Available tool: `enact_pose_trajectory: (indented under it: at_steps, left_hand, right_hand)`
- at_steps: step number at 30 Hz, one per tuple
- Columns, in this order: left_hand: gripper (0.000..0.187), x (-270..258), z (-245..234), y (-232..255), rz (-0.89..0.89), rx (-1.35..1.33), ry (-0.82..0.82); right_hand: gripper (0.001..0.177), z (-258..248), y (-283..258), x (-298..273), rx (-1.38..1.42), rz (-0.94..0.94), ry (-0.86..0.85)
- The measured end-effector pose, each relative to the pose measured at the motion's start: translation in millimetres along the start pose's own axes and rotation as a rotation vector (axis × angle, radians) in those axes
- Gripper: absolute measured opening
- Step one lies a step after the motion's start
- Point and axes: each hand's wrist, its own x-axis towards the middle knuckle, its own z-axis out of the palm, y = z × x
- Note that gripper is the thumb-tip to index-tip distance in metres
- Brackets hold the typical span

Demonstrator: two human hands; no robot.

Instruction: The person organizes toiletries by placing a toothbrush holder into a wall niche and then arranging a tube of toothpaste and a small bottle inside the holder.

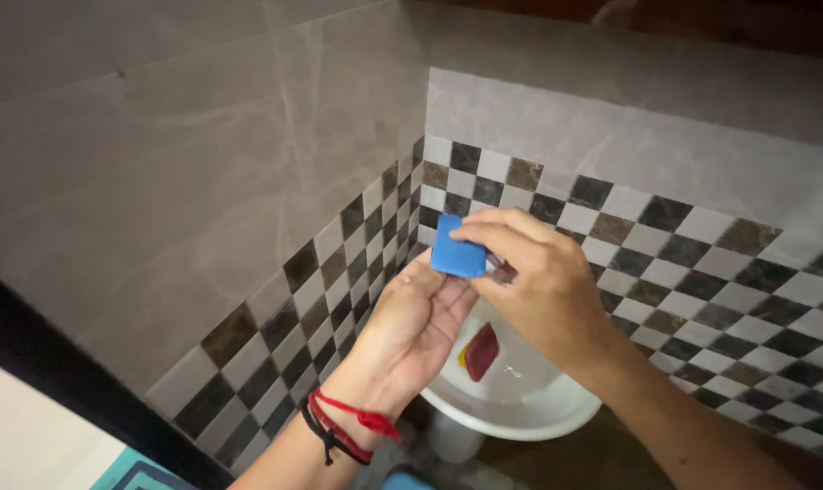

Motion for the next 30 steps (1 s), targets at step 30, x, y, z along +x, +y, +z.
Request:
enact_pose_trajectory:
  at_steps: [30]
  left_hand:
    - [0.025, 143, 18, 66, -0.065, -0.030, -0.176]
  right_hand:
    - [0.036, 27, 68, 80, -0.490, -0.076, 0.064]
